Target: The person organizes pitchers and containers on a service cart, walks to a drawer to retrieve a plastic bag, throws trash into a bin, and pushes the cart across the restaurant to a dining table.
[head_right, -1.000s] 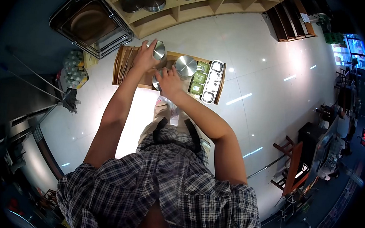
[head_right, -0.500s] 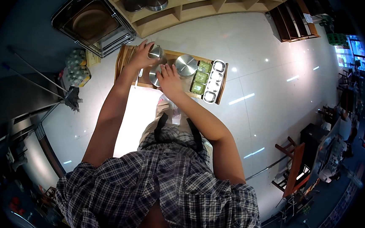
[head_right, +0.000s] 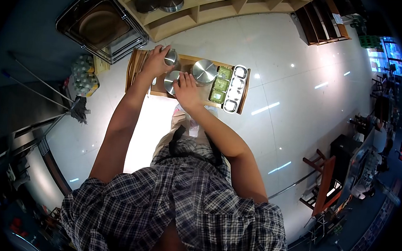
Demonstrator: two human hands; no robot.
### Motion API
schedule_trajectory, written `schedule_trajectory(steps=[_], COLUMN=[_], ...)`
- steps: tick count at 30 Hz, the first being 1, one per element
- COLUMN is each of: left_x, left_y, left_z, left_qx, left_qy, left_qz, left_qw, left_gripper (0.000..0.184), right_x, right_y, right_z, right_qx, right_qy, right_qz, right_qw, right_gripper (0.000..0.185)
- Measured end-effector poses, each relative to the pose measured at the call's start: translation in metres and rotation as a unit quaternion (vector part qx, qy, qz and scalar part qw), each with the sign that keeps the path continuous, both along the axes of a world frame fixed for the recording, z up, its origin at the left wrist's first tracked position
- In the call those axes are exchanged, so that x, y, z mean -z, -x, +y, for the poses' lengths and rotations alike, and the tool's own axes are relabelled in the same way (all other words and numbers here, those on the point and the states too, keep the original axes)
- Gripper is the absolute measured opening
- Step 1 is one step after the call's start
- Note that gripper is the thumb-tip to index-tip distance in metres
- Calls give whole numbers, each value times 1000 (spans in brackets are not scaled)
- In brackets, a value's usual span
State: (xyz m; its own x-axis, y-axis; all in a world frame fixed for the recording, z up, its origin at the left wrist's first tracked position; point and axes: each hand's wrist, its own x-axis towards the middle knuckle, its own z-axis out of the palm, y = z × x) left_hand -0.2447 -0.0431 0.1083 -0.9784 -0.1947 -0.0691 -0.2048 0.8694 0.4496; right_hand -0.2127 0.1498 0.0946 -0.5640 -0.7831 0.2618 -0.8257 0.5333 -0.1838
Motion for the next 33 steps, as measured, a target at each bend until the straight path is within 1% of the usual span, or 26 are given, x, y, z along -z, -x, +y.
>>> schedule_trajectory(steps=[4, 6, 15, 20, 22, 25, 27, 28, 30, 31, 33], left_x=[3, 1, -13, 3, 8, 12, 11, 13, 17, 19, 22], left_y=[1, -1, -12, -4, -6, -6, -10, -13, -15, -17, -19], left_z=[-5, -11, -15, -6, -6, -6, -7, -10, -13, -13, -10], left_qx=[9, 40, 75, 69, 70, 64, 47, 47, 32, 31, 58], left_qy=[14, 1, -7, 3, -2, -2, -7, -7, 5, 5, 51], left_qz=[-4, -5, -33, -10, 3, 2, 19, 19, 88, 87, 72], left_qw=[1000, 999, 997, 998, 998, 998, 999, 999, 996, 996, 994], left_gripper=[80, 81, 80, 79, 79, 81, 72, 72, 56, 56, 43], right_x=[3, 0, -1, 4, 2, 3, 1, -1, -6, -8, -6], right_y=[2, 2, -4, -5, -7, -7, -8, -10, -10, -10, -5], right_z=[6, 8, 6, 6, 8, 17, 19, 20, 23, 24, 29], right_qx=[1, -1, 16, 45, 36, 8, 9, 10, 2, -6, -23], right_qy=[4, 3, -5, -7, -23, -8, 0, 8, 22, 35, 24], right_qz=[-17, -17, 1, 7, 2, 21, 3, -13, -21, -29, -45], right_qw=[1000, 1000, 1000, 999, 999, 1000, 1000, 1000, 1000, 999, 998], right_gripper=[29, 29, 28, 28, 38, 38, 40, 42, 41, 40, 40])
